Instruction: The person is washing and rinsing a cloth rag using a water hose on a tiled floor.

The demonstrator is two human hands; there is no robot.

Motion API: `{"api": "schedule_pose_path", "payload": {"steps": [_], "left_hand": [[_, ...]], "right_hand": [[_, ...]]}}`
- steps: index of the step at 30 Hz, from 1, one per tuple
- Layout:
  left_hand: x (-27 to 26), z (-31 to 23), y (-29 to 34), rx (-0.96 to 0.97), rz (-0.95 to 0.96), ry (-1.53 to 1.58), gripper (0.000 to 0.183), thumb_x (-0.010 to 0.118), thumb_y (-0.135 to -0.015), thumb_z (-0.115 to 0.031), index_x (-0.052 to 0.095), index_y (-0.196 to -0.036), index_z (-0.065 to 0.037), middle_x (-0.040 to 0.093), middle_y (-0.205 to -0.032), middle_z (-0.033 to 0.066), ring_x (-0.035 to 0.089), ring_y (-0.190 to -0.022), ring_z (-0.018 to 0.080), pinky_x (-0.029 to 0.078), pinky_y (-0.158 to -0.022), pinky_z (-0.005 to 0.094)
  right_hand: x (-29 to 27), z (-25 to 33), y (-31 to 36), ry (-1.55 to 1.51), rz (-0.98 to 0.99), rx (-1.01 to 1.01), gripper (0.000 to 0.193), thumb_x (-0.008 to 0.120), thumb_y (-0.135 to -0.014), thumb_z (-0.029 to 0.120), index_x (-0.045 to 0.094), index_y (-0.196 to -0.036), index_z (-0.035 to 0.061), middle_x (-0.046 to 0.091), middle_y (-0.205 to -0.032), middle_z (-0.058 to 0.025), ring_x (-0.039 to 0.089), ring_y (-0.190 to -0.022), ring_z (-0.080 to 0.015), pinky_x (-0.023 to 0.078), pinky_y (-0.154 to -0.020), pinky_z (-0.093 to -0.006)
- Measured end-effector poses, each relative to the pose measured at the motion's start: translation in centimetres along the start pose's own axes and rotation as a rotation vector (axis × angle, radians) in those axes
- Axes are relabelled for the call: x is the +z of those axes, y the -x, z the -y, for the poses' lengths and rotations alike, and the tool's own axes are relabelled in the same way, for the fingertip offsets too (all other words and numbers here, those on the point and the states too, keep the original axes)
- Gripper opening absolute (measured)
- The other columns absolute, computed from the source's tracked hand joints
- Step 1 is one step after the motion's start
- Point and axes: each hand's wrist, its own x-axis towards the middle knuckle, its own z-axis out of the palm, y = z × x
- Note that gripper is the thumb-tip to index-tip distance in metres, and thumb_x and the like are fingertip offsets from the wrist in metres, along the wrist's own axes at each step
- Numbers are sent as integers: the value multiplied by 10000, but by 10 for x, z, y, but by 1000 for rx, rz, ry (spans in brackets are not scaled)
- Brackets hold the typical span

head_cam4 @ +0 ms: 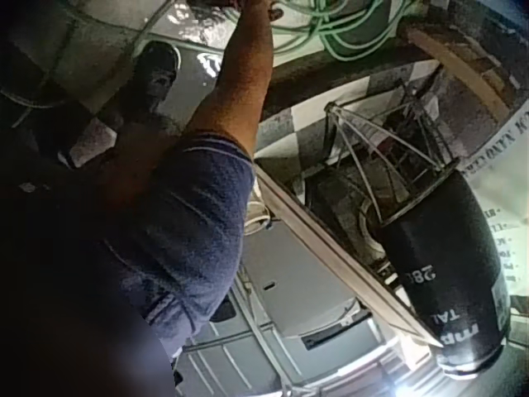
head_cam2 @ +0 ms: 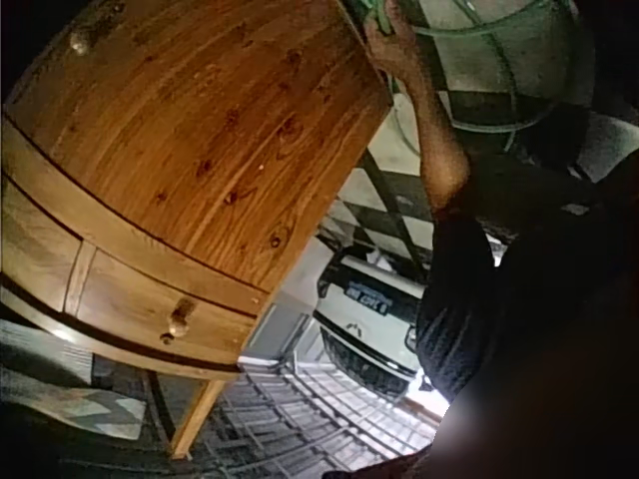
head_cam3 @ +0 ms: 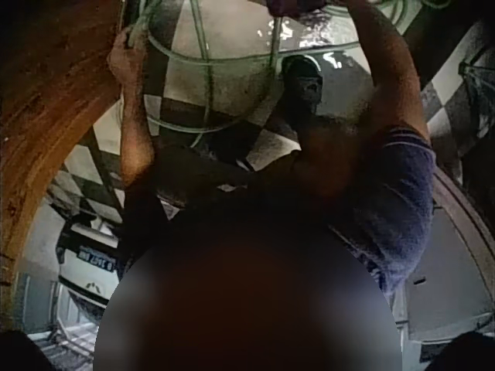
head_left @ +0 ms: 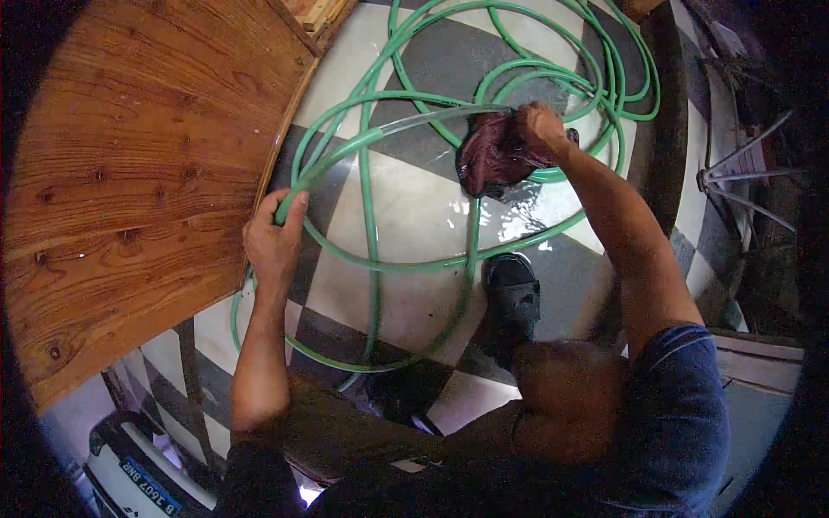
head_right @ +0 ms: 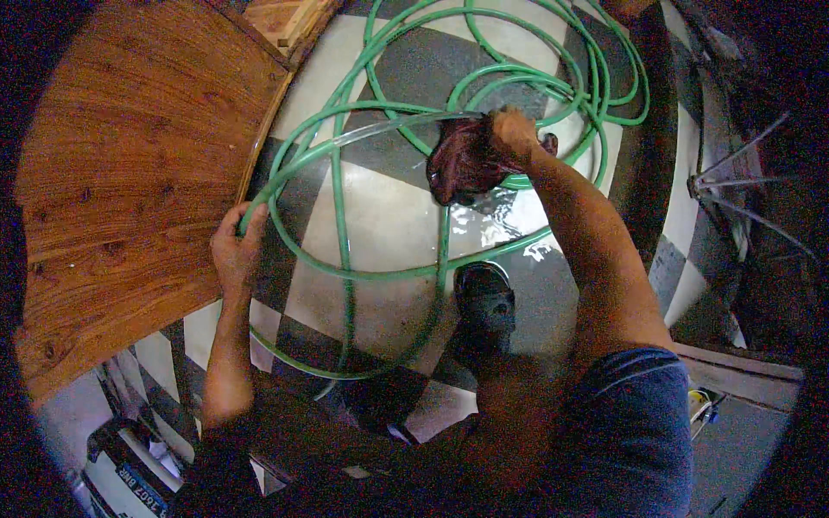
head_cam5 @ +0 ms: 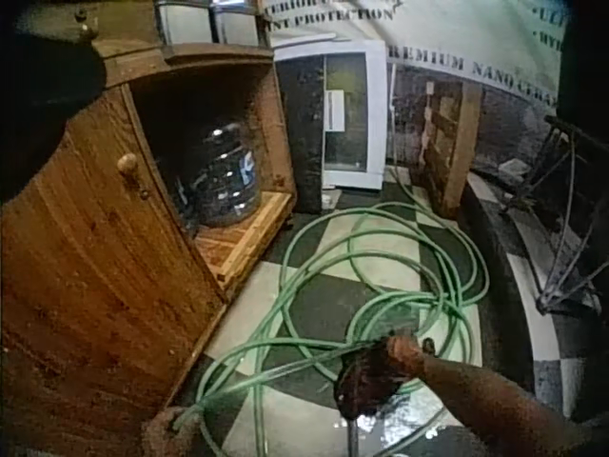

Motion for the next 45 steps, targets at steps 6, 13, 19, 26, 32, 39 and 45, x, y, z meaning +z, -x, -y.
{"api": "schedule_pose_path", "payload": {"steps": [6,13,19,26,32,39,45], "left_hand": [[4,0,1,-2,24,-23,287,632,-726,-278,595,-837,-15,555,-597,86,516,-540,157,411,-529,278],[-2,3,5,9,9,-71,288,639,-716,-284,601,-850,-32,570,-614,90,541,-561,174,424,-554,291],[-5,0,2,-73,47,-70,304,638,-713,-286,599,-862,-24,589,-670,110,560,-598,188,430,-574,298],[5,3,-2,-9,58,-46,291,646,-707,-277,602,-853,-29,583,-638,97,543,-564,175,429,-558,287],[9,1,-5,4,94,-45,282,645,-706,-277,602,-839,-31,579,-630,96,545,-559,172,429,-549,288],[10,11,-2,-15,138,-85,296,619,-722,-311,599,-844,-43,552,-603,96,533,-547,194,425,-556,291],[8,7,-5,-19,127,-6,313,620,-721,-306,591,-851,-23,559,-622,110,536,-557,213,423,-561,304]], "right_hand": [[26,-14,-7,-177,-66,-51,315,506,-732,205,476,-981,14,528,-852,-211,516,-797,-383,427,-692,-438],[41,-14,-14,-25,-6,-187,228,481,-730,161,499,-876,-15,532,-727,-205,530,-684,-361,432,-584,-432],[65,-24,-22,-131,-147,-171,179,485,-739,190,503,-760,14,498,-614,-150,502,-536,-334,404,-476,-447],[68,-4,-1,-258,-120,-37,262,493,-749,232,473,-839,-13,475,-594,-147,499,-498,-312,395,-437,-392],[112,-29,2,-187,-16,-208,309,434,-766,221,493,-935,-31,498,-653,-152,510,-537,-359,398,-467,-421],[49,12,14,-156,284,-101,285,363,-775,199,523,-948,39,524,-741,-197,534,-686,-395,429,-565,-443],[24,-2,-1,-244,79,-194,186,442,-724,159,506,-842,30,516,-771,-189,526,-711,-361,432,-576,-417]]}}
